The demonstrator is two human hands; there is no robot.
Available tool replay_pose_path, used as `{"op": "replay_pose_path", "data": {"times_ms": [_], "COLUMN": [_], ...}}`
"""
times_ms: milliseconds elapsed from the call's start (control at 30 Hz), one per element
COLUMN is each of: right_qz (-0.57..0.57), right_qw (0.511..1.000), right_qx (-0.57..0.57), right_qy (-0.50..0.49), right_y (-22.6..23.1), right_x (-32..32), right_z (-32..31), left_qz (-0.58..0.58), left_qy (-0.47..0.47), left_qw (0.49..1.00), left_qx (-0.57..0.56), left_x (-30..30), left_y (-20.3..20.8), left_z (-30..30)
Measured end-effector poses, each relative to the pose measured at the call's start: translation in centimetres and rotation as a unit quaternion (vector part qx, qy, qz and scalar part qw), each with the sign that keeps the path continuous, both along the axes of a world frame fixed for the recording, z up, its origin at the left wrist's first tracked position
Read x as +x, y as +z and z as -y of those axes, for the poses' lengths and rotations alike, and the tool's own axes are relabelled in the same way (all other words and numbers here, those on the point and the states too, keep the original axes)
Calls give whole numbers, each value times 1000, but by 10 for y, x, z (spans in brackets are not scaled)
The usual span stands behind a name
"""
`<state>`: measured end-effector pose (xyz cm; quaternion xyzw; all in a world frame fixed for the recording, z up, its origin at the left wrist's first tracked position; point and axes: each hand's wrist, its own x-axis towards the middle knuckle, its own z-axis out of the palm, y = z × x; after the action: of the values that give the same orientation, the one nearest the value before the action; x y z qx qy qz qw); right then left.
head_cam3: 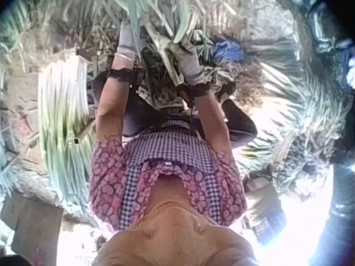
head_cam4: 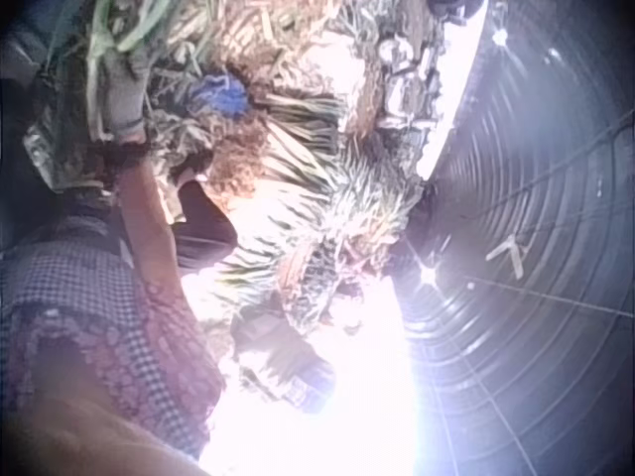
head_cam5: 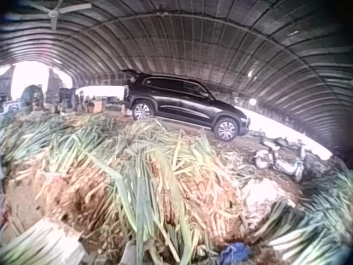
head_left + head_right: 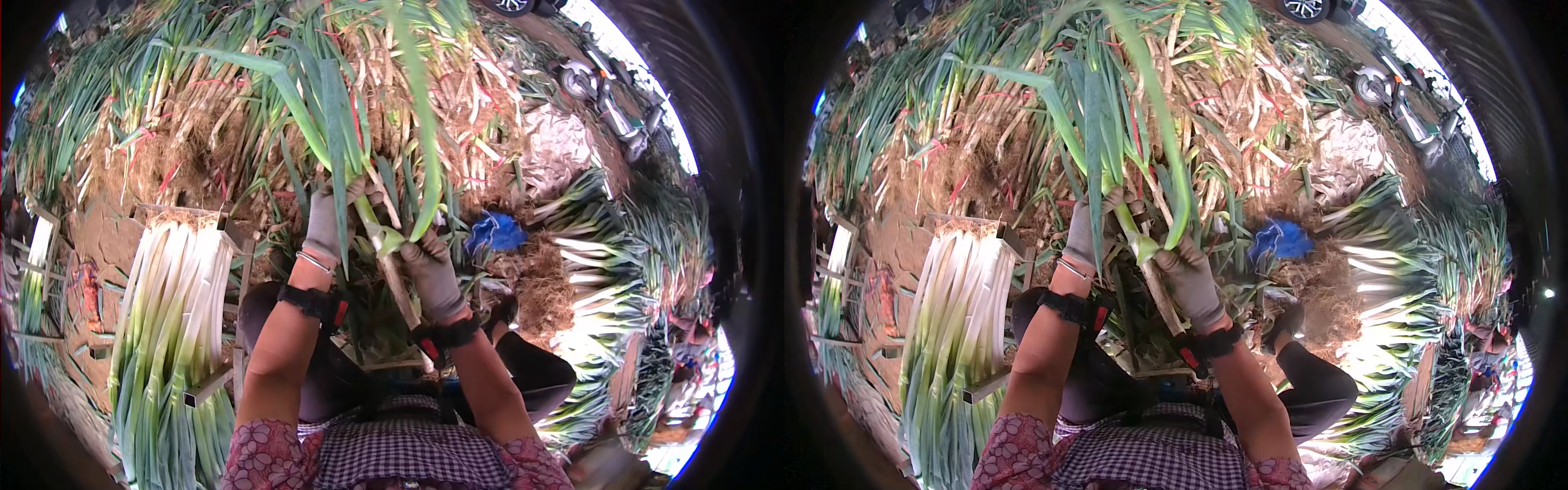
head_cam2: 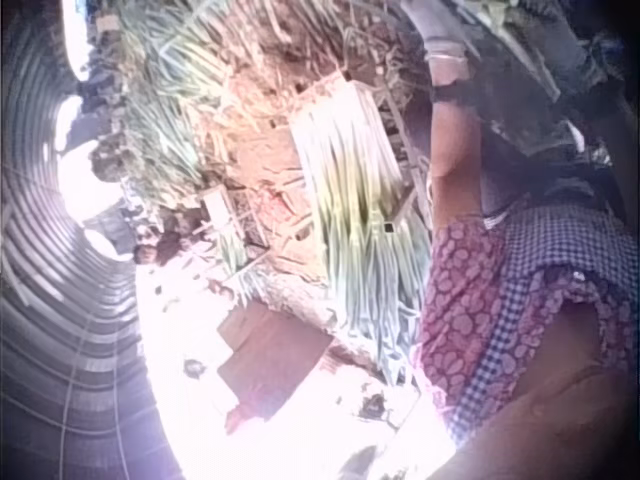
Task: The person processes leeks by hand, pulling individual stalks from a pile, peeling away the outer layers, and placing the cleaned leeks onto a metal rack.
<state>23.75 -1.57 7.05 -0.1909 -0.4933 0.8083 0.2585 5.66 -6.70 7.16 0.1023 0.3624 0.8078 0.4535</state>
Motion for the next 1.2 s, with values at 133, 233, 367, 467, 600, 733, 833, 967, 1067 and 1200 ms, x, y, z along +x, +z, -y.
{"op": "replay_pose_path", "data": {"times_ms": [133, 233, 367, 467, 600, 733, 833, 967, 1067, 1200], "right_qz": [173, 279, 516, 345, 205, 199, 174, 277, 460, 546], "right_qw": [984, 951, 569, 722, 776, 862, 875, 833, 771, 715], "right_qx": [0, 81, 561, 598, 589, 462, 436, 467, 438, 429], "right_qy": [32, 108, 309, 45, -93, -58, -119, -111, -50, 81], "right_y": [-32, -99, -145, -70, -2, -13, -19, -26, -89, -118], "right_x": [34, 121, 190, 116, -11, -47, -46, 1, 84, 160], "right_z": [-1, -8, -23, -15, 21, 23, 23, 11, -19, -45], "left_qz": [9, -35, -43, -55, -56, 2, -39, -79, -85, -95], "left_qy": [153, 239, 282, 273, 231, 76, 29, 106, 154, 177], "left_qw": [988, 970, 958, 960, 971, 993, 998, 990, 983, 979], "left_qx": [-12, 17, -44, -11, 6, 88, 40, -42, -52, -41], "left_x": [-30, -75, -78, -76, -67, -39, -35, -38, -42, -54], "left_y": [-4, 0, 15, 4, -8, 11, -1, 4, 16, 23], "left_z": [14, 40, 59, 63, 50, 42, 40, 48, 49, 56]}}
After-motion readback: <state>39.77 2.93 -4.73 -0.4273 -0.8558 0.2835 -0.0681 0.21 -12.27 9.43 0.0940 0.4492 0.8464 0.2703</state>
